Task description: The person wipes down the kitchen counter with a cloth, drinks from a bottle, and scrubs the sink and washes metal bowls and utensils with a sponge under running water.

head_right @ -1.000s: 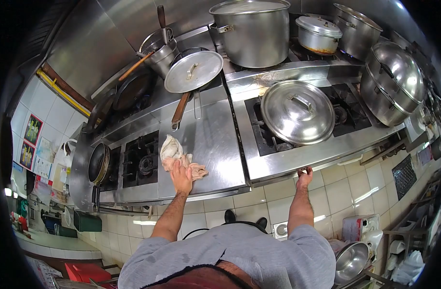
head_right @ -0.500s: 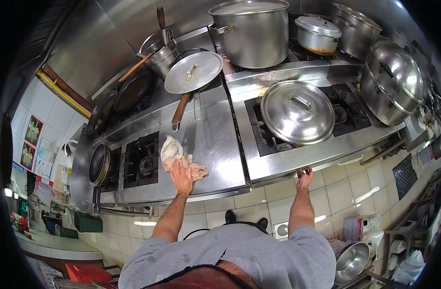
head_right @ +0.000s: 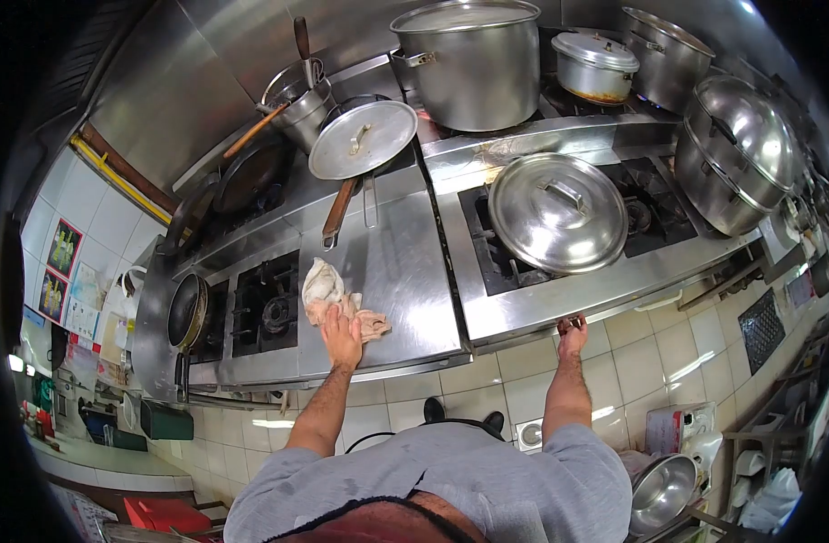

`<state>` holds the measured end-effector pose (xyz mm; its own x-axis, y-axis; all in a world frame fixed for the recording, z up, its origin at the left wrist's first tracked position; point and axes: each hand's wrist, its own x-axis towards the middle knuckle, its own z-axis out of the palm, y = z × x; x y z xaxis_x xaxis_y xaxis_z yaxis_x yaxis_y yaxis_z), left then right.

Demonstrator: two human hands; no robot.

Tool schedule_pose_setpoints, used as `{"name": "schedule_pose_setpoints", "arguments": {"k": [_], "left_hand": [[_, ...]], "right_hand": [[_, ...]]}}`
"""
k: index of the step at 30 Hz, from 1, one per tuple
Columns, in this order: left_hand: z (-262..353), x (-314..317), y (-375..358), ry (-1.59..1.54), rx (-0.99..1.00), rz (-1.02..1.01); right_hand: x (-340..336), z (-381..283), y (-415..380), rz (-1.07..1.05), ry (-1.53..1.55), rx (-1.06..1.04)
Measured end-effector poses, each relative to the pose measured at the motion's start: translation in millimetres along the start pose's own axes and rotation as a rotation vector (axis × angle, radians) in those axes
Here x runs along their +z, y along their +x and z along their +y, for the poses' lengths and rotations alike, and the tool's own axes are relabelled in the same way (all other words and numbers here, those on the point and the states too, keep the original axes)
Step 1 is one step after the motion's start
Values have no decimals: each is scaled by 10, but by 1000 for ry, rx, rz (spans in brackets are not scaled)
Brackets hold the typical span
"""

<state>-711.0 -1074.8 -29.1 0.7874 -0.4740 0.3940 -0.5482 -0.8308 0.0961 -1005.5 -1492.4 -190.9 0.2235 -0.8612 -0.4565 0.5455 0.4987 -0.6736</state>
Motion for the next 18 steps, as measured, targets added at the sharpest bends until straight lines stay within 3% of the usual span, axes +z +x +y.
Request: {"name": "schedule_pose_setpoints", "arguments": {"k": [18], "left_hand": [[-1,19,1,-38,-1,32]], "right_hand": [[-8,-37,15,8,37,64]]}}
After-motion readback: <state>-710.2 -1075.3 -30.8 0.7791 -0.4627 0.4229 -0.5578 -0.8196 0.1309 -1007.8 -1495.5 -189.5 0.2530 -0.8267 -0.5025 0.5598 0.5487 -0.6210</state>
